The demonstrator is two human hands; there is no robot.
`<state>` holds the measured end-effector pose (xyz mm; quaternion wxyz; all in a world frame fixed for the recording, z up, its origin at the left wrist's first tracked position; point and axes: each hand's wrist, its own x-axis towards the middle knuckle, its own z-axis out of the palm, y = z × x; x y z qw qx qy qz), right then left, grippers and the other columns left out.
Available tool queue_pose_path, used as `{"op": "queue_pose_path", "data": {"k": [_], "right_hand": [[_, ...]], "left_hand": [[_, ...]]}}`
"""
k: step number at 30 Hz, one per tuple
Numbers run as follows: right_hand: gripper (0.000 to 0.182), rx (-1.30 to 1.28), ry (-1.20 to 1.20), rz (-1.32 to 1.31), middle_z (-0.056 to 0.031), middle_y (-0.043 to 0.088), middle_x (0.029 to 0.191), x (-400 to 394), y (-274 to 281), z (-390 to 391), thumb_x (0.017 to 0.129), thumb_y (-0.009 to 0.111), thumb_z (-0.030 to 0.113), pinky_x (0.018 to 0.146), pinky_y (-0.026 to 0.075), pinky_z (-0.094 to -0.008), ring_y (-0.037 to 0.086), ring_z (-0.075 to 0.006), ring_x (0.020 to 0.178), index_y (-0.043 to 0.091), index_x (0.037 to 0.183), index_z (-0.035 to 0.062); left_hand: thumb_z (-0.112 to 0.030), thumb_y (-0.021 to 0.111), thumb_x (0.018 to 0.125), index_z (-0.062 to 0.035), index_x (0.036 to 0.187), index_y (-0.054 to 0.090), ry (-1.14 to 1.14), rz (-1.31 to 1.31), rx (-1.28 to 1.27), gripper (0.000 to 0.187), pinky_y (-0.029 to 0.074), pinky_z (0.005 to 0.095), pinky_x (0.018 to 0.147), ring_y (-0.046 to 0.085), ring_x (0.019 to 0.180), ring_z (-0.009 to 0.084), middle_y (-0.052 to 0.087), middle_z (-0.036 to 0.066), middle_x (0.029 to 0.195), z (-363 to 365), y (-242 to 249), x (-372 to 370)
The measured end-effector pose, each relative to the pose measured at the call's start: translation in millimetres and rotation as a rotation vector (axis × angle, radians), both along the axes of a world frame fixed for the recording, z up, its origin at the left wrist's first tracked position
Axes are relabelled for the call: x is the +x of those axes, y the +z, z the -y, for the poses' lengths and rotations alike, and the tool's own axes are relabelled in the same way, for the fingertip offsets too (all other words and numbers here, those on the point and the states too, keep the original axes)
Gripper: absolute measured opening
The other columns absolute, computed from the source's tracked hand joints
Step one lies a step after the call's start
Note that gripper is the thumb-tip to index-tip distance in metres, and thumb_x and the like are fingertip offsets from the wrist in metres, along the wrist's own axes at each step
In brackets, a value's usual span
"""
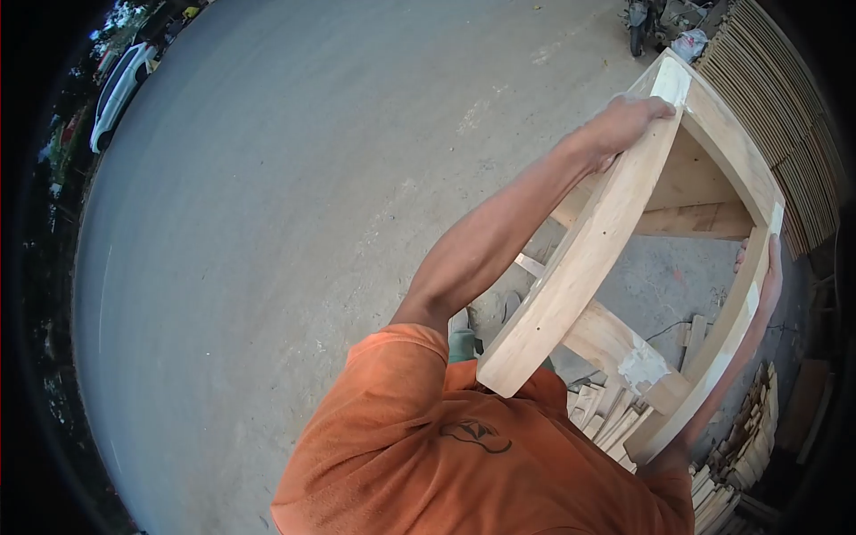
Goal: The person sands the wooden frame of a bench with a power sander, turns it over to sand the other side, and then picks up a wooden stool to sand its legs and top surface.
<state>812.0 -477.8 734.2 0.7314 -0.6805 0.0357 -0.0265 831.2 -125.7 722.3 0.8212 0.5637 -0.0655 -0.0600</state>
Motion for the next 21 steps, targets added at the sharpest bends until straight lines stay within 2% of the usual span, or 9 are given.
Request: {"op": "queue_pose_path", "data": {"k": [2, 4, 6, 9, 11, 14, 16, 18, 21], "right_hand": [[0.044, -0.062, 0.13, 0.055, -0.0097, 0.062, 0.081, 36, 19, -10, 0.105, 0.05, 0.041, 0.052, 0.054, -0.0224, 0.062, -0.0115, 0.061, 0.059, 0.115, -0.001], [0.042, -0.138, 0.396, -0.009, -0.0097, 0.063, 0.081, 98, 33, 1, 0.106, 0.048, 0.038, 0.053, 0.057, -0.0213, 0.064, -0.0113, 0.06, 0.059, 0.115, -0.0018], [0.042, -0.228, 0.554, 0.065, -0.0099, 0.064, 0.083, 142, 44, -24, 0.107, 0.046, 0.035, 0.054, 0.059, -0.0209, 0.065, -0.0113, 0.06, 0.058, 0.118, -0.0025], [0.042, -0.303, 0.533, 0.354, -0.0103, 0.064, 0.088, 161, 50, -93, 0.108, 0.044, 0.034, 0.055, 0.061, -0.0214, 0.066, -0.0114, 0.063, 0.056, 0.123, -0.0031], [0.043, -0.191, 0.832, 0.135, -0.011, 0.063, 0.093, 176, 60, -127, 0.107, 0.045, 0.034, 0.057, 0.063, -0.022, 0.066, -0.0118, 0.067, 0.053, 0.128, -0.0032], [0.046, -0.155, 1.027, -0.004, -0.0111, 0.062, 0.096, 136, 67, -190, 0.107, 0.046, 0.034, 0.057, 0.062, -0.0224, 0.066, -0.0121, 0.069, 0.05, 0.132, -0.0039], [0.048, -0.076, 1.13, 0.034, -0.0112, 0.061, 0.097, 110, 60, -223, 0.107, 0.046, 0.035, 0.054, 0.061, -0.0225, 0.066, -0.0126, 0.07, 0.048, 0.133, -0.0053], [0.048, -0.042, 1.209, 0.089, -0.0115, 0.061, 0.095, 88, 54, -245, 0.107, 0.046, 0.035, 0.054, 0.062, -0.0231, 0.066, -0.0132, 0.07, 0.048, 0.133, -0.0056], [0.054, -0.037, 1.312, 0.041, -0.0107, 0.061, 0.093, 62, 45, -275, 0.104, 0.051, 0.039, 0.057, 0.061, -0.0245, 0.067, -0.0144, 0.072, 0.047, 0.136, -0.0044]], "left_hand": [[-0.033, 0.056, 0.094, 0.0077, 0.117, 0.054, 0.063, -0.016, -0.028, 0.047, 0.059, 0.0341, 0.052, 0.067, 0.06, 0.0222, 0.066, 0.015, 0.081, -20, 13, 2], [-0.032, 0.055, 0.095, 0.0093, 0.118, 0.052, 0.149, -0.053, -0.066, 0.048, 0.058, 0.0348, 0.052, 0.067, 0.06, 0.0237, 0.066, 0.015, 0.08, -36, 21, -3], [-0.026, 0.06, 0.09, 0.0103, 0.116, 0.056, 0.25, -0.042, -0.202, 0.045, 0.06, 0.0439, 0.056, 0.069, 0.067, 0.026, 0.066, 0.018, 0.088, -63, 23, -6], [-0.03, 0.052, 0.096, 0.0088, 0.118, 0.051, 0.412, -0.033, -0.234, 0.045, 0.06, 0.041, 0.056, 0.068, 0.065, 0.0259, 0.064, 0.019, 0.087, -96, 21, -36], [-0.033, 0.05, 0.098, 0.0097, 0.12, 0.05, 0.422, -0.044, -0.267, 0.048, 0.06, 0.0389, 0.056, 0.068, 0.065, 0.0243, 0.064, 0.019, 0.086, -112, 20, -74], [-0.043, 0.057, 0.096, -0.0027, 0.117, 0.055, 0.519, -0.046, -0.33, 0.046, 0.057, 0.0372, 0.061, 0.065, 0.07, 0.0241, 0.063, 0.013, 0.087, -130, 19, -152], [-0.049, 0.062, 0.094, -0.0109, 0.116, 0.059, 0.563, -0.051, -0.38, 0.044, 0.056, 0.0361, 0.065, 0.064, 0.074, 0.024, 0.062, 0.008, 0.087, -131, 22, -198], [-0.04, 0.052, 0.1, 0.0154, 0.129, 0.041, 0.966, 0.014, 0.015, 0.063, 0.058, 0.0271, 0.05, 0.065, 0.065, 0.0175, 0.061, 0.018, 0.085, -97, 40, -244], [-0.047, 0.05, 0.099, 0.0165, 0.127, 0.044, 1.076, -0.011, 0.001, 0.07, 0.057, 0.0233, 0.052, 0.064, 0.064, 0.0152, 0.06, 0.016, 0.083, -85, 47, -293]]}}
